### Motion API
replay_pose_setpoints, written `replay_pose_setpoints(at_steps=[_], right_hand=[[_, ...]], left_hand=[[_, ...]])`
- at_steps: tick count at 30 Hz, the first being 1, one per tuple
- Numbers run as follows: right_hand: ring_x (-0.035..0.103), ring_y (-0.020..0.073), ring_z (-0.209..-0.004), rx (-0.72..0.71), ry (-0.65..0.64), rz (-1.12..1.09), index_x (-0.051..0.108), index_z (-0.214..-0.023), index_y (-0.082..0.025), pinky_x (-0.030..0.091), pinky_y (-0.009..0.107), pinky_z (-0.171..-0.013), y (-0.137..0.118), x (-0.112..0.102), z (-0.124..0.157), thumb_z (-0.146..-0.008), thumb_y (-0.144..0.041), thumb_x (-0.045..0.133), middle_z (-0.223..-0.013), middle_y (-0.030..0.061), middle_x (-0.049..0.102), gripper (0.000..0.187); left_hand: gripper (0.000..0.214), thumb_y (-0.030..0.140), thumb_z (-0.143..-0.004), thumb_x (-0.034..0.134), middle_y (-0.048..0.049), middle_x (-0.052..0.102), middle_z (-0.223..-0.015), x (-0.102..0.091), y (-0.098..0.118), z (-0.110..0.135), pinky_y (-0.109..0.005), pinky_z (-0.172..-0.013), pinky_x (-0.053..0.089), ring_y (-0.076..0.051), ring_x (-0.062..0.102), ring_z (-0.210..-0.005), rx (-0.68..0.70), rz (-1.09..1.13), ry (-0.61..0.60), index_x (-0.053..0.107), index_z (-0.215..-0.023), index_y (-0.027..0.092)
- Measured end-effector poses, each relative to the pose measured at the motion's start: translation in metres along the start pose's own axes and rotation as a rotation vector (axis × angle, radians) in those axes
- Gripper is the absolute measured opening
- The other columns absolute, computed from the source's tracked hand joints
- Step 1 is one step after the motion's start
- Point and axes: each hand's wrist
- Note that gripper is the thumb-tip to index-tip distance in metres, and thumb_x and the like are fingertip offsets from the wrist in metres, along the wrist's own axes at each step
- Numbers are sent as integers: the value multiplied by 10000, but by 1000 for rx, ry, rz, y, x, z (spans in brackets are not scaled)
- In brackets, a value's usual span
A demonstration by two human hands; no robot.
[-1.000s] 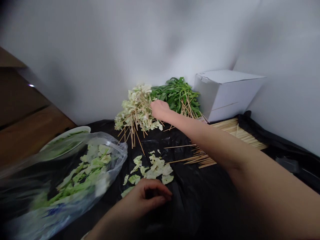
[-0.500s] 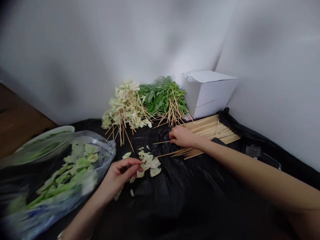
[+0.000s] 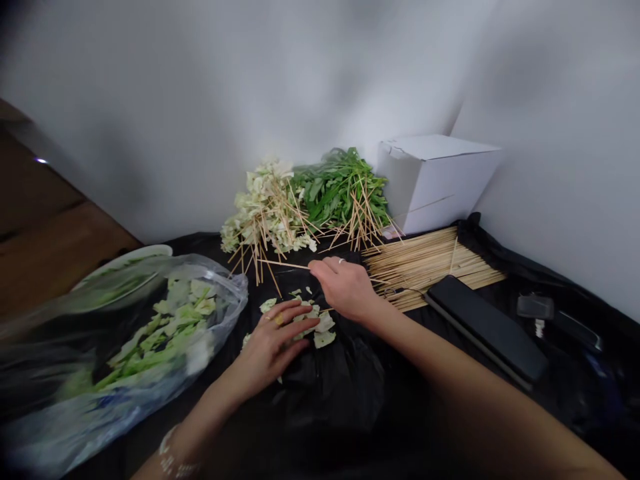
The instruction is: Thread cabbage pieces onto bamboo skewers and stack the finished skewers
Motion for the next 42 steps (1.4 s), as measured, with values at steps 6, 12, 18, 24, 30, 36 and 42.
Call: replay_pose_setpoints(at_steps=[6, 12, 18, 24, 30, 36, 42], right_hand=[[650, 180, -888, -3, 57, -76, 632, -1076, -164, 476, 283, -797, 12, 15, 16, -999, -214, 364, -951, 86, 718, 284], [660, 175, -863, -11, 89, -109, 633, -1064, -161, 493, 283, -785, 11, 12, 17, -999, -227, 378, -940, 88, 718, 271], [668, 179, -913, 6, 14, -136, 643, -1045, -173, 496, 290, -790, 9, 14, 18, -1002, -238, 379, -972, 81, 722, 276], [681, 176, -948, 65, -47, -287, 659, -1053, -187, 503, 297, -839, 1, 12, 17, -991, -249, 422, -1037, 64, 732, 253], [684, 193, -983, 103, -124, -452, 637, -1187, -186, 502, 311, -842, -14, 5, 18, -962, -340, 498, -1128, 71, 720, 306], [576, 114, -589, 219, -302, -571, 689, -958, -200, 391, 229, -570, -21, 2, 16, -886, -354, 617, -691, -20, 676, 184], [485, 85, -549, 309, -296, -684, 660, -824, -192, 327, 212, -541, -21, -3, 12, -847, -290, 667, -615, -54, 584, 101]], left_hand=[[416, 250, -886, 617, -53, 532, -1448, 11, 1, 5, -568, -1155, 200, -307, 349, -1421, 162, -428, -237, 605, -1287, 362], [289, 116, -920, 489, -26, 743, -1116, 10, -17, 3, -478, -1124, 293, -215, 631, -1154, 203, -559, -97, 680, -1089, 252], [182, 179, -883, 548, -51, 756, -971, -2, -17, 2, -346, -892, 474, -203, 692, -910, -68, -335, 242, 693, -988, 211], [104, 279, -834, 634, -15, 712, -757, -9, -12, -4, -221, -657, 482, -142, 648, -705, -427, 343, 387, 660, -871, 185], [168, 277, -783, 723, -29, 719, -786, -6, -6, -4, -210, -707, 510, -121, 654, -720, -512, 725, 295, 685, -903, 166], [177, 272, -789, 726, -46, 712, -770, -3, -6, -4, -190, -660, 497, -116, 650, -697, -519, 752, 266, 699, -908, 144], [457, 272, -770, 729, -69, 713, -1041, -9, -16, -5, -199, -566, 464, -116, 657, -661, -484, 609, 502, 594, -1202, 203]])
Point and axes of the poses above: each hand's wrist, its own z-axis away from the middle knuckle, its own x-axis out of the palm, y = z × x
